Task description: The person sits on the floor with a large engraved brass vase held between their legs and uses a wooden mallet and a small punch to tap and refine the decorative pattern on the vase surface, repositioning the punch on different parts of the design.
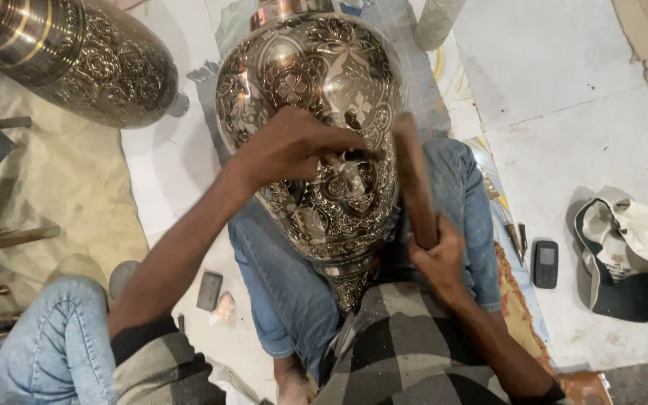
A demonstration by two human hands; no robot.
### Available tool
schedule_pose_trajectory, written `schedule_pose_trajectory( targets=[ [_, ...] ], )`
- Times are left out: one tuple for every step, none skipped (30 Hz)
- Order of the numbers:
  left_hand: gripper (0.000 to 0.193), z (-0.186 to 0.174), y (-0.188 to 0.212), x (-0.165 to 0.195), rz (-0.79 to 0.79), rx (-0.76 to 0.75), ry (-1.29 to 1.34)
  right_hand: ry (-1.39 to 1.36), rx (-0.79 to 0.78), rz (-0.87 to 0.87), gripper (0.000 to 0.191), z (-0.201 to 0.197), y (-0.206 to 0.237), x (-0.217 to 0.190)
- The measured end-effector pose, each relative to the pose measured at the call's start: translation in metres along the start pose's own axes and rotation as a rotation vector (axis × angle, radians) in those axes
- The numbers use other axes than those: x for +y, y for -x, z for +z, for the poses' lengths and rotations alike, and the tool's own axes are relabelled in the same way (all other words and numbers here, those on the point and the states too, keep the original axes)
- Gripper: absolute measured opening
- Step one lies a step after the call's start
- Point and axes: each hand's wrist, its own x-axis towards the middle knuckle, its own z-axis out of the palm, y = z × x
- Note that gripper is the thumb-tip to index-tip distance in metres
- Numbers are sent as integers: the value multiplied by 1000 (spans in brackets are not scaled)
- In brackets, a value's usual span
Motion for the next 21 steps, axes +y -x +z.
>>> schedule_pose_trajectory(
  targets=[
    [65,3,3,1,-32,65,-14,-93,33,7,22,0,1,1],
    [65,6,7,2,-63,129,-23,-183,66,19,24,0,1,3],
    [64,10,10,4,-78,208,26,-273,95,35,26,0,1,5],
    [63,14,13,7,-96,287,78,-277,62,40,28,1,2,7],
    [62,18,16,8,-114,367,132,-280,27,46,29,1,1,8],
    [62,20,18,9,-134,352,107,-284,-2,47,31,1,0,9],
    [62,20,20,10,-153,338,80,-252,10,23,32,1,-1,11],
    [62,19,21,9,-176,324,53,-221,18,1,33,0,-2,12],
    [62,18,21,9,-164,297,50,-191,24,-21,34,-1,-4,13],
    [62,16,21,8,-147,269,45,-137,9,-24,33,-2,-5,14],
    [62,14,19,7,-126,241,39,-82,-1,-27,32,-4,-7,15],
    [62,12,18,7,-125,230,44,-26,-13,-30,31,-6,-9,17],
    [62,10,17,8,-128,218,49,0,-20,-35,34,-7,-12,20],
    [61,9,16,9,-132,208,54,26,-28,-40,36,-8,-14,23],
    [59,9,15,10,-139,237,42,52,-37,-44,39,-9,-17,27],
    [57,10,15,13,-144,263,33,22,-47,-72,41,-9,-19,30],
    [55,10,15,15,-147,288,25,-8,-54,-98,43,-10,-22,32],
    [56,10,16,17,-154,291,46,-38,-59,-131,44,-11,-26,34],
    [57,10,18,18,-161,298,61,-36,-39,-97,41,-12,-29,36],
    [58,10,19,20,-174,305,80,-34,-23,-59,37,-15,-33,38],
    [55,10,19,20,-194,301,51,-28,-10,-16,34,-17,-36,37]
  ],
)
